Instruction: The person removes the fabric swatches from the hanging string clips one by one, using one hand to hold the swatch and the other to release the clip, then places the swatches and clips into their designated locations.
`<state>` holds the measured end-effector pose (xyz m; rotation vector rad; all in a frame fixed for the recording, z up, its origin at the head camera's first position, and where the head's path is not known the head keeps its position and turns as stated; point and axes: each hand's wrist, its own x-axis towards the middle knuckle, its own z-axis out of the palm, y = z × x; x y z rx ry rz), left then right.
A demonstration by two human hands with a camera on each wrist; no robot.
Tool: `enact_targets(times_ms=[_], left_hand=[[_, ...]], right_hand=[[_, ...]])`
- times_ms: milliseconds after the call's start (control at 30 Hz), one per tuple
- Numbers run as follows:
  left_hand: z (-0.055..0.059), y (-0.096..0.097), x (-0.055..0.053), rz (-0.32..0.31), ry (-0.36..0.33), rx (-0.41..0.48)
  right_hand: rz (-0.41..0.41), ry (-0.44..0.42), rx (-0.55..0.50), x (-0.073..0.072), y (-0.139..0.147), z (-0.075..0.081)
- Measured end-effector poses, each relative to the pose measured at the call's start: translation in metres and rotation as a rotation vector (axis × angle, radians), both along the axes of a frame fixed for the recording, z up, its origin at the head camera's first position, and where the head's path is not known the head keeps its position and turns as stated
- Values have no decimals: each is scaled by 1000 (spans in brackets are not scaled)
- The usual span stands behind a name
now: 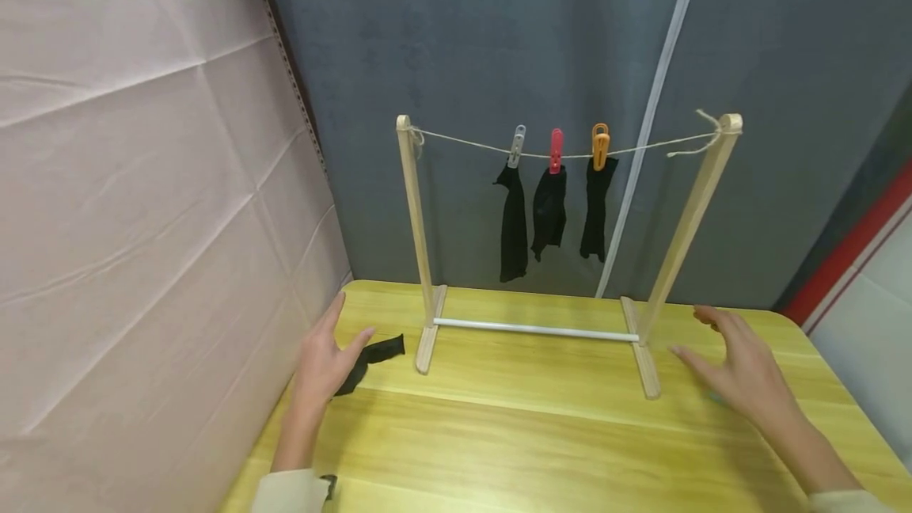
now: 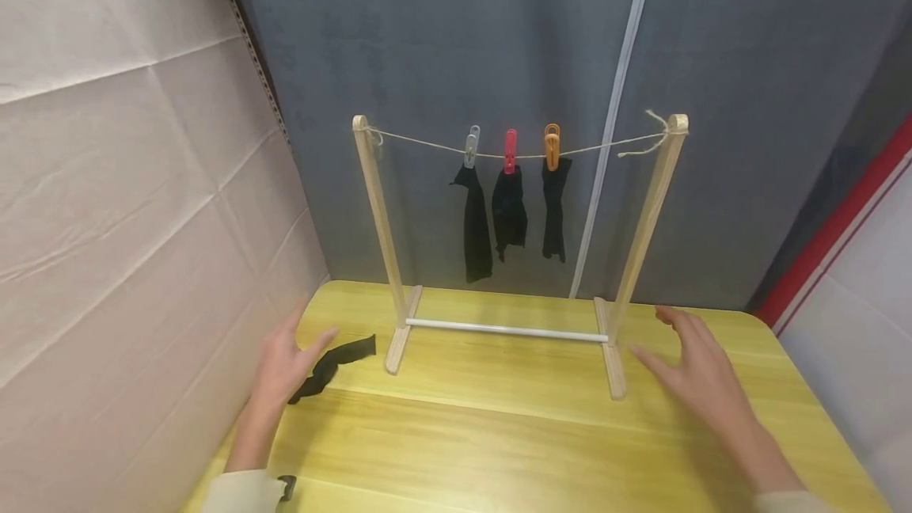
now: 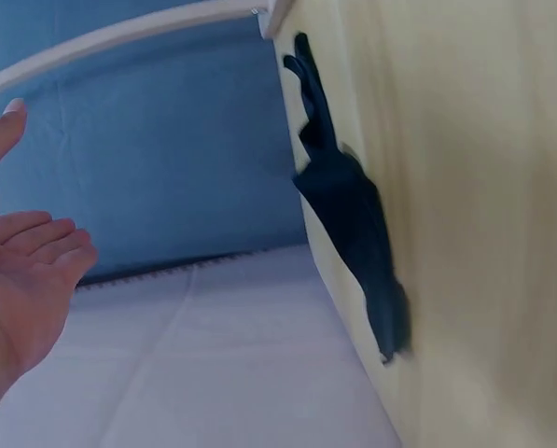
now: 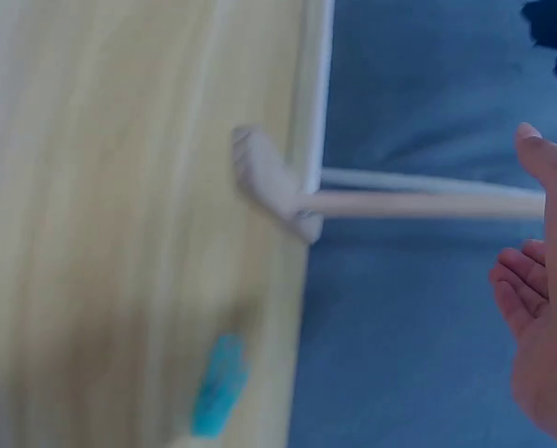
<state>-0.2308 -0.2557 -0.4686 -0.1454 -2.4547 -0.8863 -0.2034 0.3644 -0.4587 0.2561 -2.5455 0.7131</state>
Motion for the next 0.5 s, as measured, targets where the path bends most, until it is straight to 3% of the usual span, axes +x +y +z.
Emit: enact_targets(times_ms=[167, 500], left_hand=[[6, 16, -1, -61, 31, 45], [21, 43, -3, -185, -59, 159]], right_hand=[[1, 58, -15, 4, -22, 22], [60, 225, -18, 1, -58, 59]])
